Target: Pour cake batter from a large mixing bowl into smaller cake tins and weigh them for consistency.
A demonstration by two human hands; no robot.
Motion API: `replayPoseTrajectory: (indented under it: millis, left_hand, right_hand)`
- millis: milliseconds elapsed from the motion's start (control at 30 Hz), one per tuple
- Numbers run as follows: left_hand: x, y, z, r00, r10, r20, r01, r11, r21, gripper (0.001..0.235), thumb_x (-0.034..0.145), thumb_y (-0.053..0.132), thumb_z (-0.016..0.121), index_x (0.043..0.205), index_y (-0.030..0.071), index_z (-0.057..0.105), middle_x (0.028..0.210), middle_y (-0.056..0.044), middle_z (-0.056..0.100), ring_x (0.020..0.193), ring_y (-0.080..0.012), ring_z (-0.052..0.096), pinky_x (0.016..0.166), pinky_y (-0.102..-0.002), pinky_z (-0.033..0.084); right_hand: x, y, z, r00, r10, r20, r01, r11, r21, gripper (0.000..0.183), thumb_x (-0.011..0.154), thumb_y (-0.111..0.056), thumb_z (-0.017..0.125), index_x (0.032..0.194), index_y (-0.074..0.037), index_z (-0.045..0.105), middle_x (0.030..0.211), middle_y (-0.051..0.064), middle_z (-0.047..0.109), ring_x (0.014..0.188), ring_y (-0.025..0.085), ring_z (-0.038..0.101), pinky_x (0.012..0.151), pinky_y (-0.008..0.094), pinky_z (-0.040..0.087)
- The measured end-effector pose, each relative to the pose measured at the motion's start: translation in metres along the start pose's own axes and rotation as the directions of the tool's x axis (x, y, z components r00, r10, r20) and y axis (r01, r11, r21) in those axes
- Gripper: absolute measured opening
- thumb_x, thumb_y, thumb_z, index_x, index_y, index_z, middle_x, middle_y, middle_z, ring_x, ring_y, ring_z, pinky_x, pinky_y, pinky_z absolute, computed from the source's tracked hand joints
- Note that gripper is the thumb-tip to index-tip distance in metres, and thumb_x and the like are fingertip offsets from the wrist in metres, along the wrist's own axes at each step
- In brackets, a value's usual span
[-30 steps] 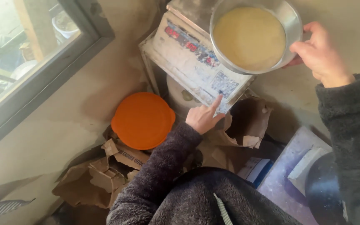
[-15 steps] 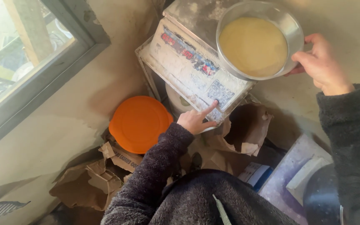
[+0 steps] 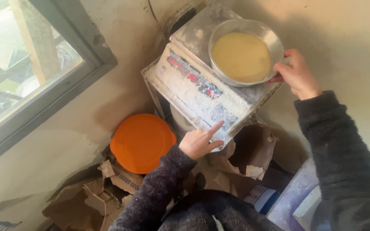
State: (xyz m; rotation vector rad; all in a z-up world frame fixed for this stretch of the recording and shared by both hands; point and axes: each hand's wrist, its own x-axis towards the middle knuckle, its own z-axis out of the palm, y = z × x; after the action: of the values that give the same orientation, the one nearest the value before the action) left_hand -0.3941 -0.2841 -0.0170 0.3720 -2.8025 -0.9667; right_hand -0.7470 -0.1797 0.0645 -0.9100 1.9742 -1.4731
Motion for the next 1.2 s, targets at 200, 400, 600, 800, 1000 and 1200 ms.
replayPoseTrajectory:
  millis: [200,400,600,800,1000,1200]
  left_hand:
    - [-0.004,0.005,-0.002,0.996,0.046,-0.083,-0.048,0.999,-0.017,0.067,0.093,0.051,0.065,0.152,0.025,0.047,0.079,-0.021,0.070,0.069,-0.0424,0.070,0.057,-0.050,0.056]
    - [-0.006,0.016,-0.001,0.999,0.016,-0.038,-0.016,1.000,-0.013,0.069,0.094,0.053,0.064,0.154,0.025,0.044,0.072,-0.021,0.069,0.068,-0.0421,0.070,0.059,-0.049,0.056]
    - [-0.007,0.016,-0.003,0.999,0.041,-0.012,-0.041,0.998,-0.050,0.072,0.095,0.051,0.064,0.157,0.022,0.041,0.068,-0.020,0.068,0.065,-0.0404,0.069,0.059,-0.049,0.055]
    - [-0.009,0.015,-0.004,0.997,0.069,-0.046,-0.071,0.996,-0.049,0.073,0.095,0.049,0.064,0.158,0.021,0.039,0.068,-0.019,0.067,0.065,-0.0402,0.068,0.060,-0.048,0.055]
    - [-0.009,0.019,-0.016,0.999,0.040,-0.015,-0.041,0.996,-0.078,0.071,0.095,0.050,0.064,0.156,0.022,0.041,0.070,-0.019,0.069,0.066,-0.0398,0.069,0.062,-0.048,0.056]
    - [-0.014,0.013,-0.012,0.998,0.060,-0.034,-0.063,0.994,-0.094,0.072,0.095,0.050,0.063,0.156,0.021,0.040,0.073,-0.019,0.070,0.067,-0.0394,0.070,0.062,-0.049,0.056]
  right_hand:
    - [0.008,-0.001,0.006,0.996,0.093,-0.006,-0.093,0.996,-0.019,0.038,0.097,-0.001,0.053,0.130,0.011,0.038,0.114,0.022,0.065,0.080,0.026,0.073,0.068,0.036,0.064]
    - [-0.009,-0.034,0.000,0.964,0.247,0.098,-0.237,0.966,-0.107,0.050,0.104,-0.030,0.059,0.137,0.002,0.040,0.088,0.021,0.070,0.067,0.024,0.069,0.061,0.033,0.059]
    - [-0.013,-0.025,-0.026,0.977,0.213,-0.017,-0.213,0.964,-0.160,0.056,0.108,-0.039,0.060,0.146,-0.002,0.042,0.084,0.020,0.067,0.064,0.020,0.064,0.058,0.030,0.052]
    - [-0.023,-0.044,-0.012,0.976,0.218,0.001,-0.213,0.955,-0.207,0.055,0.108,-0.039,0.060,0.146,-0.002,0.045,0.083,0.018,0.067,0.066,0.019,0.064,0.060,0.030,0.051]
    - [-0.018,-0.040,-0.011,0.982,0.190,0.016,-0.182,0.959,-0.216,0.057,0.107,-0.038,0.059,0.146,0.000,0.043,0.085,0.019,0.067,0.067,0.020,0.066,0.062,0.030,0.053]
    - [-0.013,-0.030,-0.014,0.980,0.200,0.011,-0.191,0.950,-0.247,0.061,0.108,-0.038,0.060,0.148,0.004,0.041,0.085,0.020,0.068,0.066,0.022,0.065,0.060,0.030,0.052]
